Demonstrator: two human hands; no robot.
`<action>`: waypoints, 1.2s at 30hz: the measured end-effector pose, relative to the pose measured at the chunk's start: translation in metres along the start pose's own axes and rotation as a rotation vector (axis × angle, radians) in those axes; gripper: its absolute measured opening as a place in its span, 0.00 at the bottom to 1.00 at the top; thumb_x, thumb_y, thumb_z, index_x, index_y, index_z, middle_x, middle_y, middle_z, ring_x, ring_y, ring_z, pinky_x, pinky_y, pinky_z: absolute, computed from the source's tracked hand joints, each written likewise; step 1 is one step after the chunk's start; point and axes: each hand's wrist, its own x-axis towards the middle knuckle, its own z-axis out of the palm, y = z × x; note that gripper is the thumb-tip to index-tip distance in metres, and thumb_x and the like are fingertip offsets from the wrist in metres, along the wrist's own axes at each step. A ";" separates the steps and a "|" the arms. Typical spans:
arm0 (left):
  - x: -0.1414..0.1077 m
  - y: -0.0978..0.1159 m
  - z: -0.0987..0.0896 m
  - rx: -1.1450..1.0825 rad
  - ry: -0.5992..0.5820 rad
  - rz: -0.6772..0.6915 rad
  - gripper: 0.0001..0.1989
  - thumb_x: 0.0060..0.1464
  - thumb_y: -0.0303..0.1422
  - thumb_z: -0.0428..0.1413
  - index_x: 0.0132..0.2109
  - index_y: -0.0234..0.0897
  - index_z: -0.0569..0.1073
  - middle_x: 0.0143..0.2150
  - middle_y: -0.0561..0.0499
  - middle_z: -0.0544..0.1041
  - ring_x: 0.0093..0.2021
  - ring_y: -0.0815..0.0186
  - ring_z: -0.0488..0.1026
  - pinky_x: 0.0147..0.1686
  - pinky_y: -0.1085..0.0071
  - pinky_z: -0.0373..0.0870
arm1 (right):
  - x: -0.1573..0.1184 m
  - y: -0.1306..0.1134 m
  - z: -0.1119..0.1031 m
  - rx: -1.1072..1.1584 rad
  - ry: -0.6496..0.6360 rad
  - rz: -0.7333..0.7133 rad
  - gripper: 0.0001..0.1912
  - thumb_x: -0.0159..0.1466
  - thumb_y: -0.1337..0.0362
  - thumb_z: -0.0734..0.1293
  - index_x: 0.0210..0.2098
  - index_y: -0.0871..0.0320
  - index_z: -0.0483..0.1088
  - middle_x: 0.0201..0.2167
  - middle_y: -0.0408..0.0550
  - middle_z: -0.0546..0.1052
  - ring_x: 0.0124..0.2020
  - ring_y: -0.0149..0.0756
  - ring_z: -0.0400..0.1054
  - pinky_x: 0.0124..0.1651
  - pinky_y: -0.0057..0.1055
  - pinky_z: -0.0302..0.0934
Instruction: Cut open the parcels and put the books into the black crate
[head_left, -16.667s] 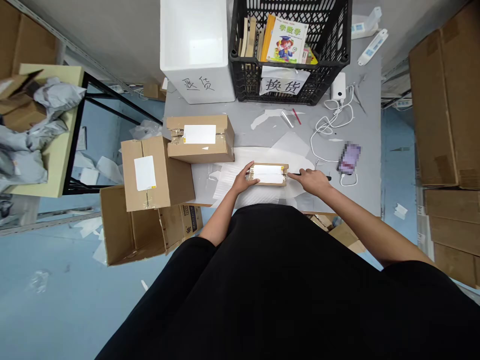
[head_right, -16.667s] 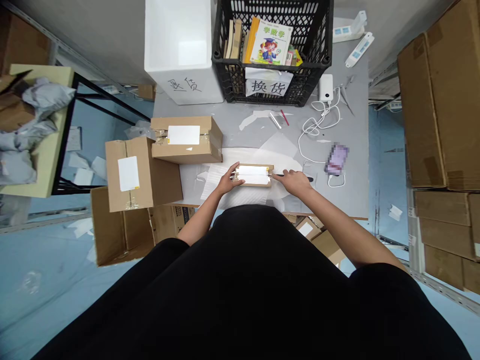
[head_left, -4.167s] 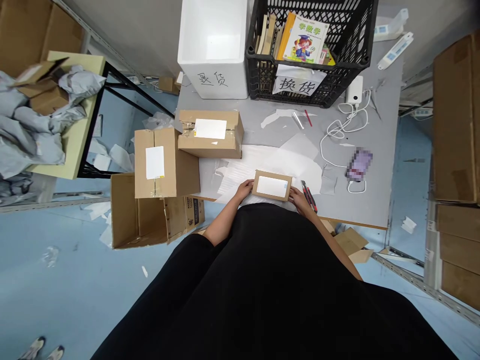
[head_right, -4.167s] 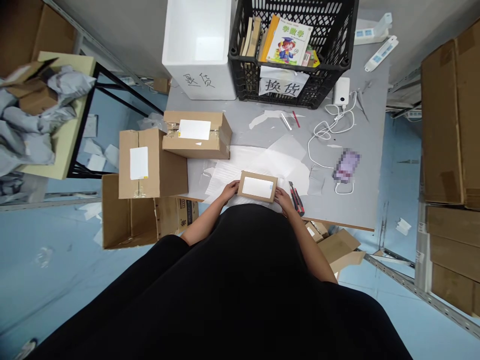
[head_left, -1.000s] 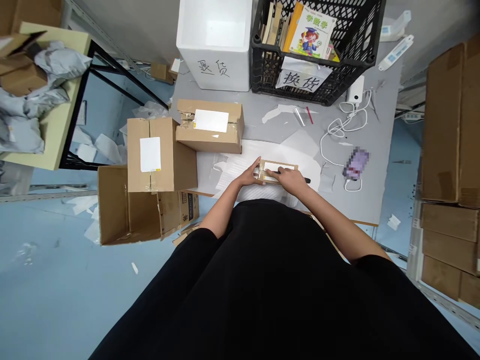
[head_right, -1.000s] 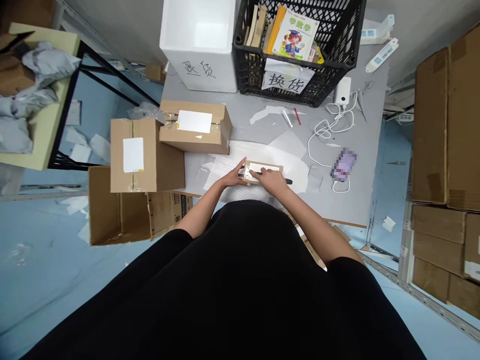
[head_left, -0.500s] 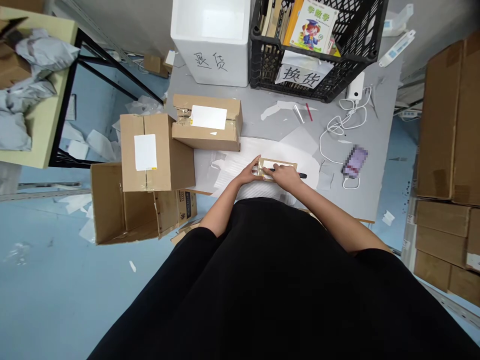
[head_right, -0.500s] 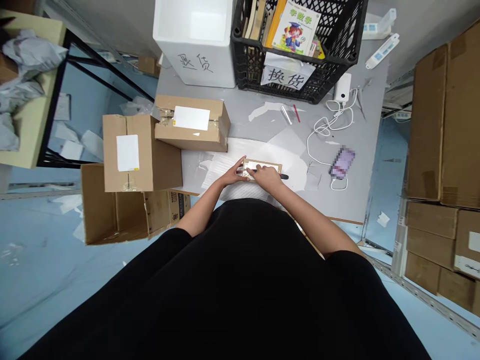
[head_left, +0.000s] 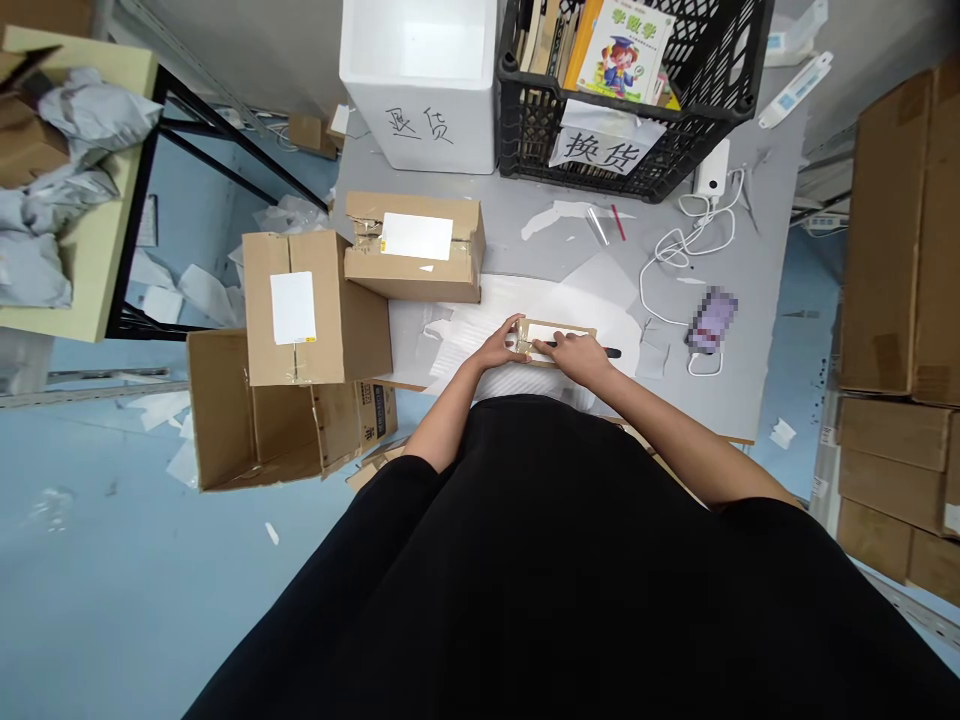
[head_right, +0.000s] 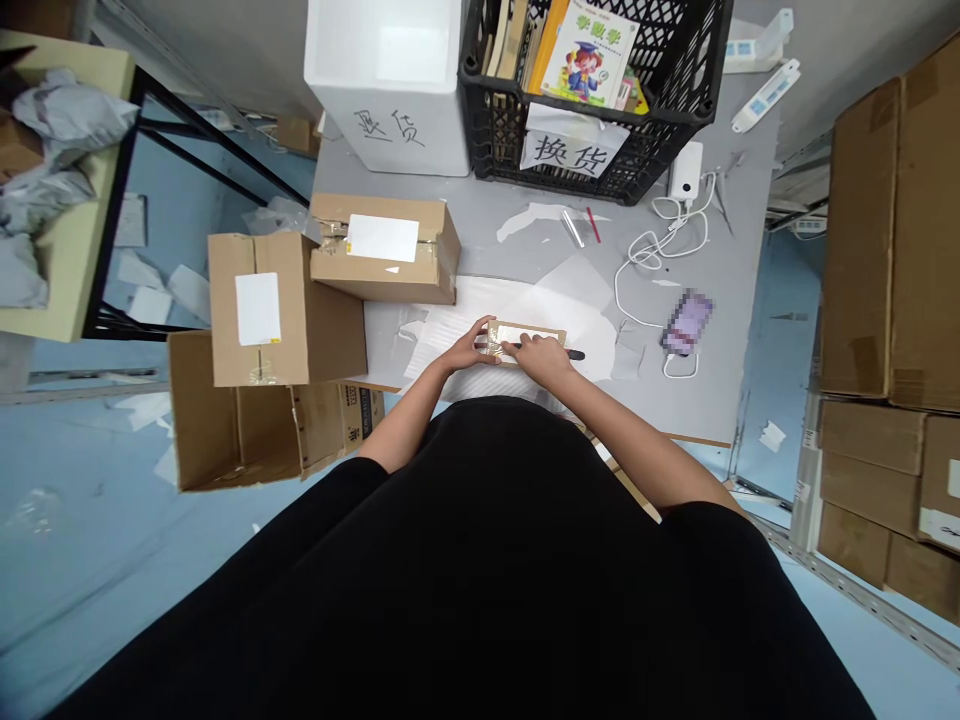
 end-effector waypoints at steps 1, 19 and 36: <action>0.000 0.001 0.000 0.006 0.003 -0.001 0.55 0.33 0.32 0.71 0.70 0.43 0.57 0.67 0.38 0.62 0.67 0.49 0.59 0.63 0.55 0.60 | -0.003 0.004 0.002 -0.008 -0.003 0.010 0.28 0.71 0.70 0.52 0.69 0.48 0.57 0.53 0.63 0.72 0.48 0.49 0.71 0.44 0.40 0.59; 0.003 0.002 -0.001 0.060 -0.015 -0.047 0.54 0.34 0.32 0.70 0.68 0.45 0.57 0.66 0.39 0.63 0.68 0.50 0.58 0.63 0.53 0.61 | -0.085 0.077 0.049 -0.054 0.012 0.162 0.35 0.68 0.75 0.53 0.71 0.42 0.55 0.48 0.59 0.74 0.41 0.45 0.71 0.37 0.34 0.58; -0.006 0.016 0.020 0.634 0.146 0.154 0.54 0.43 0.36 0.67 0.73 0.43 0.50 0.75 0.38 0.47 0.74 0.44 0.43 0.69 0.46 0.50 | -0.099 0.090 0.106 0.723 0.290 0.391 0.28 0.68 0.64 0.60 0.67 0.45 0.64 0.37 0.48 0.80 0.35 0.40 0.73 0.38 0.34 0.67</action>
